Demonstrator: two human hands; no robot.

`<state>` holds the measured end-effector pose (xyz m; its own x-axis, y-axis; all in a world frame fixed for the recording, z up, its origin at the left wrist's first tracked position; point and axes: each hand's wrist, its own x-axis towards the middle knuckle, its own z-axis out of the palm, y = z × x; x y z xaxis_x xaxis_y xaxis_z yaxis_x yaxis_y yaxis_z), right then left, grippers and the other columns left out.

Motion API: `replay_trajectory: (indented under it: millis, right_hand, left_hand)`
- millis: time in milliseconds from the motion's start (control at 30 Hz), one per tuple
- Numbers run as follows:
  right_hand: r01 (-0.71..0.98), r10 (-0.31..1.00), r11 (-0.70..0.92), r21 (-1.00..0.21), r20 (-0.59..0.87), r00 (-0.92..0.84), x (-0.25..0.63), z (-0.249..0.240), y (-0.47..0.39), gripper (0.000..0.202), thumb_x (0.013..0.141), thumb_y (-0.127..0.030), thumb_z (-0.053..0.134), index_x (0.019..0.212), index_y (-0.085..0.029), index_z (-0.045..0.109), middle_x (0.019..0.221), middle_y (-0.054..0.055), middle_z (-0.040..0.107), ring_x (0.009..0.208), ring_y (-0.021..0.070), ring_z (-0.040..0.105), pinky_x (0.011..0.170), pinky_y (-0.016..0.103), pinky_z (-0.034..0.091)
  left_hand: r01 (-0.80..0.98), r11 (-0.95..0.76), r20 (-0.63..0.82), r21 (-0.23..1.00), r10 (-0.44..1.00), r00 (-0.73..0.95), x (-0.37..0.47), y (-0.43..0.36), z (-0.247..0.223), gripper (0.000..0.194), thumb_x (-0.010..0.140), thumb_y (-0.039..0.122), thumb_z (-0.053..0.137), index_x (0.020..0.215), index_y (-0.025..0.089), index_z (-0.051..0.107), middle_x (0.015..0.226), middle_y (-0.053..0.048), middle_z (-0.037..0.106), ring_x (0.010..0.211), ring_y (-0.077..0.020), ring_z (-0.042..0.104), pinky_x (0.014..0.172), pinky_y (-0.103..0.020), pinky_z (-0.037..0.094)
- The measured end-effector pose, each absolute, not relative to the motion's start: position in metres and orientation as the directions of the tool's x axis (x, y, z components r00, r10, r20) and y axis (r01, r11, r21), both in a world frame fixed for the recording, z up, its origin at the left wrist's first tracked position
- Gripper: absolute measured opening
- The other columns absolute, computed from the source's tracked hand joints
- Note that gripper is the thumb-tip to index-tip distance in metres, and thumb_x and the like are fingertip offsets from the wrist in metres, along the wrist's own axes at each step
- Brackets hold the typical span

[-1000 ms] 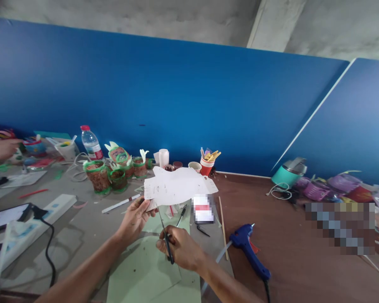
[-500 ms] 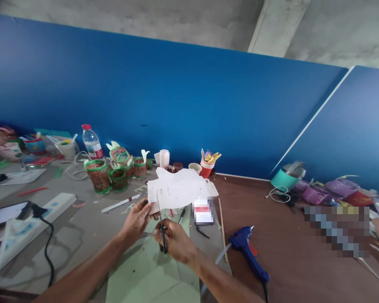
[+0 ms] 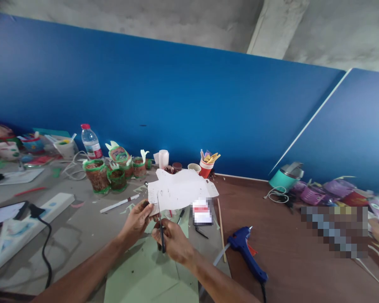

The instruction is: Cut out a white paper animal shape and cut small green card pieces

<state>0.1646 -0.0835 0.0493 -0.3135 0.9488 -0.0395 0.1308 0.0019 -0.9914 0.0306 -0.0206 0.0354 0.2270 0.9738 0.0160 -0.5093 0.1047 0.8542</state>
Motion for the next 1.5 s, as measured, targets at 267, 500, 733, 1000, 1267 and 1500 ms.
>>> replay_trajectory:
  millis: [267,500,733,1000,1267,1500]
  right_hand:
    - [0.175,0.954,0.055,-0.983,0.000,-0.300,0.165,0.041,-0.082,0.036,0.082,-0.054,0.055,0.083,-0.019,0.051,0.059,-0.005,0.046,0.053,0.0115,0.040,0.050,0.024,0.031]
    - [0.216,0.959,0.079,-0.973,0.014,-0.284,0.164,0.034,-0.081,0.035,0.082,-0.052,0.057,0.083,-0.017,0.053,0.057,-0.005,0.043,0.051,0.0103,0.039,0.049,0.023,0.030]
    - [0.285,0.964,0.126,-0.950,0.049,-0.262,0.164,0.033,-0.082,0.031,0.084,-0.048,0.057,0.080,-0.017,0.052,0.056,-0.006,0.043,0.051,0.0094,0.038,0.048,0.021,0.029]
    - [0.315,0.962,0.133,-0.940,0.046,-0.268,0.164,0.031,-0.081,0.032,0.083,-0.048,0.057,0.079,-0.016,0.052,0.056,-0.006,0.041,0.050,0.0081,0.034,0.046,0.021,0.027]
    - [0.305,0.966,0.107,-0.946,0.025,-0.259,0.163,0.032,-0.082,0.028,0.082,-0.043,0.060,0.081,-0.017,0.052,0.053,-0.007,0.038,0.048,0.0076,0.031,0.044,0.021,0.024]
    - [0.303,0.967,0.109,-0.947,0.030,-0.255,0.163,0.026,-0.080,0.022,0.081,-0.038,0.061,0.081,-0.017,0.053,0.053,-0.008,0.037,0.048,0.0073,0.032,0.044,0.020,0.024]
  left_hand:
    - [-0.523,0.089,0.046,0.848,0.970,0.239,0.032,-0.017,0.028,0.028,0.064,0.040,0.076,0.070,0.018,0.060,0.056,0.002,0.058,0.045,-0.0108,0.047,0.043,-0.022,0.036]
    - [-0.521,0.087,0.057,0.849,0.965,0.254,0.031,-0.015,0.023,0.030,0.065,0.041,0.076,0.069,0.017,0.059,0.054,0.003,0.056,0.044,-0.0086,0.046,0.042,-0.021,0.034]
    - [-0.468,0.059,0.063,0.882,0.969,0.241,0.029,-0.014,0.022,0.037,0.062,0.047,0.076,0.068,0.016,0.056,0.053,0.004,0.055,0.043,-0.0080,0.046,0.042,-0.020,0.034]
    - [-0.384,0.024,0.069,0.923,0.971,0.227,0.028,-0.013,0.023,0.042,0.062,0.052,0.074,0.067,0.016,0.053,0.052,0.003,0.055,0.042,-0.0081,0.047,0.042,-0.020,0.035]
    - [-0.364,-0.010,0.097,0.931,0.971,0.221,0.028,-0.010,0.020,0.043,0.063,0.053,0.073,0.066,0.016,0.050,0.052,0.004,0.055,0.040,-0.0068,0.046,0.040,-0.019,0.036]
    - [-0.309,-0.032,0.098,0.951,0.975,0.200,0.027,-0.011,0.023,0.046,0.061,0.056,0.072,0.064,0.017,0.048,0.051,0.004,0.052,0.037,-0.0062,0.044,0.036,-0.019,0.035]
